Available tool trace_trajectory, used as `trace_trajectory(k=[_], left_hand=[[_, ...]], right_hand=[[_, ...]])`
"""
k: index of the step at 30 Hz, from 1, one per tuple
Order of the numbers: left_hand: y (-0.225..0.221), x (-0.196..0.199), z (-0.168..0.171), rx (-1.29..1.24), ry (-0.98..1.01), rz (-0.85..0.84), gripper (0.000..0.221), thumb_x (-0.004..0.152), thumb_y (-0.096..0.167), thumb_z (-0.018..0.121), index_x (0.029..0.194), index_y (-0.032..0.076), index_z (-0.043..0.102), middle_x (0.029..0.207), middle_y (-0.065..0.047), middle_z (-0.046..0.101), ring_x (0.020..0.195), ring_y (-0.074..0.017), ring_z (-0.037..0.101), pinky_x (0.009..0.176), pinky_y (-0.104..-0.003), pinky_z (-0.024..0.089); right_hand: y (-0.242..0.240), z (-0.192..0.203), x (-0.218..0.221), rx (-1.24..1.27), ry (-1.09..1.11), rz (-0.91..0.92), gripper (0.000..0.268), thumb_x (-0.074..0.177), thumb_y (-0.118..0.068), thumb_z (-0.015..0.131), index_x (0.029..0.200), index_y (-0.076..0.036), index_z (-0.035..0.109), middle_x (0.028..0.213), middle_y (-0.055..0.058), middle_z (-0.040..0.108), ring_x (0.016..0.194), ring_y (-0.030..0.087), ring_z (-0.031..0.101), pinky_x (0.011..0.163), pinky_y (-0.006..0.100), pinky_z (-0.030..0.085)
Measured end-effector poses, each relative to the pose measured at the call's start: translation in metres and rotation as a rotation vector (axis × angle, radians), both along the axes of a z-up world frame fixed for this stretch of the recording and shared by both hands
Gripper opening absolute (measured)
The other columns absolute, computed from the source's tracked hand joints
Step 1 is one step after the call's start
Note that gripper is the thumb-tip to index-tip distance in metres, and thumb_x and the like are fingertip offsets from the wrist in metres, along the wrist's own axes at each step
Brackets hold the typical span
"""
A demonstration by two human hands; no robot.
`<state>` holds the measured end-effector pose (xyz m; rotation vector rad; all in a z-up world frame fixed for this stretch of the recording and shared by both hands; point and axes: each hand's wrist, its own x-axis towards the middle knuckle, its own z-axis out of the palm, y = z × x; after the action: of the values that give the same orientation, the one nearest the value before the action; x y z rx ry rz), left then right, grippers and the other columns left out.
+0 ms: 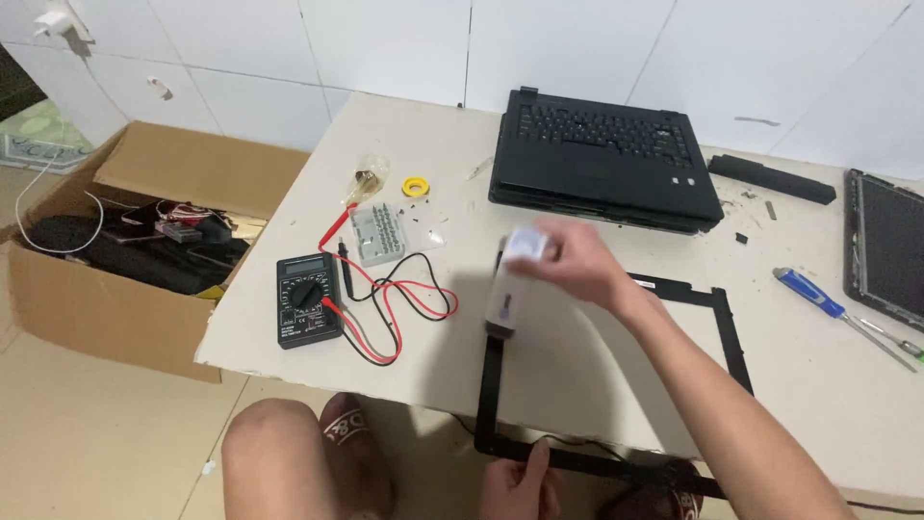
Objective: Removing the bezel from a laptop screen and cleaning the adhesive residue from the frame using a small tool.
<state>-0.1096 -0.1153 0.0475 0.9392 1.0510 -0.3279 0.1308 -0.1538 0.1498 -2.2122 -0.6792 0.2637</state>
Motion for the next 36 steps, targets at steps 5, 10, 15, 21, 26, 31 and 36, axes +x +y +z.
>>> trace_trajectory(k=[5,10,15,21,26,31,36], left_hand=[[0.003,-0.001,-0.003,0.049,-0.077,-0.113,0.049,0.096,0.040,0.069,0.067,-0.001,0.069,0.046,-0.010,0.055,0.039,-0.0169,0.046,0.045,-0.028,0.037],[0.003,0.004,-0.027,0.195,-0.141,-0.139,0.062,0.088,0.044,0.075,0.045,0.002,0.061,0.040,-0.010,0.057,0.038,-0.0171,0.055,0.048,-0.028,0.042],[-0.001,-0.003,-0.025,0.155,-0.192,-0.158,0.072,0.096,0.045,0.066,0.040,0.002,0.052,0.036,-0.008,0.047,0.033,-0.0168,0.043,0.041,-0.029,0.031],[-0.001,-0.001,-0.027,0.062,-0.114,-0.058,0.053,0.092,0.039,0.075,0.060,-0.001,0.062,0.043,-0.013,0.055,0.037,-0.0193,0.048,0.042,-0.030,0.035],[0.000,0.001,-0.021,0.128,-0.170,-0.111,0.063,0.094,0.041,0.069,0.048,-0.001,0.060,0.039,-0.011,0.055,0.032,-0.0176,0.045,0.039,-0.029,0.034],[-0.004,-0.004,-0.020,0.147,-0.091,-0.065,0.067,0.093,0.041,0.070,0.043,-0.001,0.054,0.038,-0.013,0.055,0.035,-0.0202,0.051,0.043,-0.030,0.040],[-0.001,-0.004,-0.019,0.070,-0.246,-0.117,0.076,0.099,0.042,0.063,0.038,-0.001,0.047,0.035,-0.012,0.042,0.033,-0.0210,0.038,0.042,-0.034,0.030]], right_hand=[[-0.012,-0.018,0.028,-0.077,-0.357,0.054,0.025,0.088,-0.035,0.063,0.104,-0.015,0.061,0.087,0.001,0.064,0.073,0.019,0.055,0.066,0.033,0.039],[-0.004,-0.016,0.028,0.145,-0.308,-0.226,0.030,0.085,-0.031,0.078,0.104,-0.014,0.062,0.090,-0.002,0.072,0.077,0.010,0.061,0.070,0.026,0.045],[-0.006,-0.012,0.015,-0.020,-0.374,-0.135,0.028,0.092,-0.035,0.070,0.099,-0.011,0.057,0.085,0.002,0.070,0.073,0.019,0.065,0.064,0.032,0.044],[-0.017,-0.031,0.030,0.108,-0.162,-0.390,0.026,0.080,-0.035,0.080,0.089,-0.016,0.065,0.080,-0.003,0.068,0.064,0.009,0.051,0.058,0.026,0.039],[-0.041,-0.027,0.021,-0.018,-0.647,-0.310,0.034,0.091,-0.040,0.069,0.091,-0.008,0.059,0.075,0.006,0.062,0.090,0.032,0.053,0.115,0.051,0.031],[-0.061,-0.044,0.020,-0.194,-0.704,-0.429,0.048,0.088,-0.051,0.063,0.089,-0.003,0.061,0.060,0.004,0.064,0.061,0.027,0.064,0.118,0.050,0.021],[-0.069,-0.044,0.014,-0.260,-0.666,-0.403,0.050,0.088,-0.053,0.063,0.091,-0.003,0.061,0.061,0.009,0.066,0.065,0.025,0.066,0.123,0.048,0.014]])
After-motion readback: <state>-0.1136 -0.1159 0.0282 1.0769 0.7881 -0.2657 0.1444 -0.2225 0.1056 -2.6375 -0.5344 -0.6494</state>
